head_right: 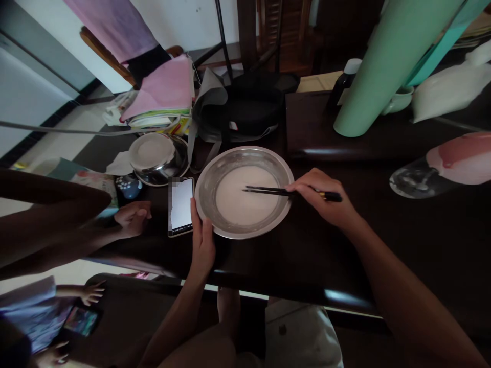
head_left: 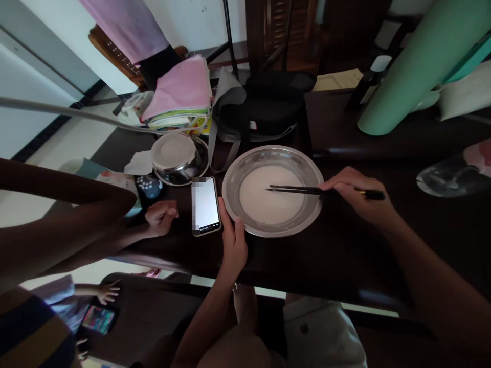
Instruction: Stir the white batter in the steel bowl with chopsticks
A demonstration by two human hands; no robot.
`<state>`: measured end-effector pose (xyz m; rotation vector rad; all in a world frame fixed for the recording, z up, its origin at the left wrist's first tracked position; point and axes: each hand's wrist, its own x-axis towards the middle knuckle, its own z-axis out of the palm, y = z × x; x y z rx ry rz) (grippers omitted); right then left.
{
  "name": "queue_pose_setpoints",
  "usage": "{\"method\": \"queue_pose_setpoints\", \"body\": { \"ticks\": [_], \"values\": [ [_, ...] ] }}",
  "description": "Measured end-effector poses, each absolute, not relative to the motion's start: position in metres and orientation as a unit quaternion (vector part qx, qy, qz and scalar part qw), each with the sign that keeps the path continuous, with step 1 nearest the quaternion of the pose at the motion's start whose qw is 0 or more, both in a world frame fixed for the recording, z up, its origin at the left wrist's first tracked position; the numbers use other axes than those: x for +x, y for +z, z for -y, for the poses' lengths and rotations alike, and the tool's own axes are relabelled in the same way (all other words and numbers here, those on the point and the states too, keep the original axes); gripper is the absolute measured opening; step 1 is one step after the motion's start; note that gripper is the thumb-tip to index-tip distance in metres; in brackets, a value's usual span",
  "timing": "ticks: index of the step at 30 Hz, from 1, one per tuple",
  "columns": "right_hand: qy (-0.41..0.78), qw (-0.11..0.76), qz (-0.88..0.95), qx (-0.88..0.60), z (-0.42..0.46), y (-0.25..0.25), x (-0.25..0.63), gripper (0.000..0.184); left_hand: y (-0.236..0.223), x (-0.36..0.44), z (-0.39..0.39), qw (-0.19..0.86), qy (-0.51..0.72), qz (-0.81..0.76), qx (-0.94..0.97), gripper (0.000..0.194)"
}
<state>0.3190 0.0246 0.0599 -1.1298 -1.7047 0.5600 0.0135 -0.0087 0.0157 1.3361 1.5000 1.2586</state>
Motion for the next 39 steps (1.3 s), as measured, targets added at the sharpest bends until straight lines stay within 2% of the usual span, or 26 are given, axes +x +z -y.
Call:
{"method": "queue_pose_setpoints", "body": {
  "ticks": [4,8,13,18,21,24,28,33,36,39],
  "values": [
    [0.258,0.507,0.667,-0.482,-0.0238,0.0607,0.3192,0.032,0.0164,0.0130,0.0084,0.381,0.481,-0.588,0.527,0.089],
    [0.242,0.473,0.725,-0.439,-0.0246,0.0604,0.3177,0.021,0.0166,0.0128,0.0082,0.379,0.482,-0.589,0.527,0.089],
    [0.245,0.523,0.656,-0.486,-0.0240,0.0600,0.3205,0.031,0.0159,0.0122,0.0080,0.380,0.484,-0.587,0.526,0.087],
    [0.252,0.464,0.729,-0.436,-0.0253,0.0584,0.3199,0.021,0.0161,0.0126,0.0077,0.380,0.488,-0.585,0.525,0.089],
    [0.224,0.492,0.687,-0.486,-0.0241,0.0585,0.3228,0.023,0.0168,0.0127,0.0076,0.379,0.481,-0.589,0.528,0.089],
    [0.270,0.536,0.650,-0.466,-0.0226,0.0587,0.3234,0.029,0.0174,0.0125,0.0076,0.380,0.474,-0.590,0.532,0.091],
    [0.256,0.471,0.722,-0.437,-0.0239,0.0595,0.3205,0.023,0.0177,0.0124,0.0075,0.377,0.478,-0.592,0.529,0.090],
    [0.235,0.523,0.653,-0.495,-0.0236,0.0604,0.3231,0.032,0.0174,0.0126,0.0075,0.381,0.476,-0.588,0.531,0.091],
    [0.274,0.490,0.688,-0.460,-0.0238,0.0596,0.3210,0.030,0.0172,0.0131,0.0076,0.381,0.484,-0.586,0.526,0.090],
    [0.248,0.466,0.727,-0.439,-0.0253,0.0595,0.3197,0.022,0.0173,0.0134,0.0077,0.379,0.486,-0.587,0.526,0.089]
  ]
}}
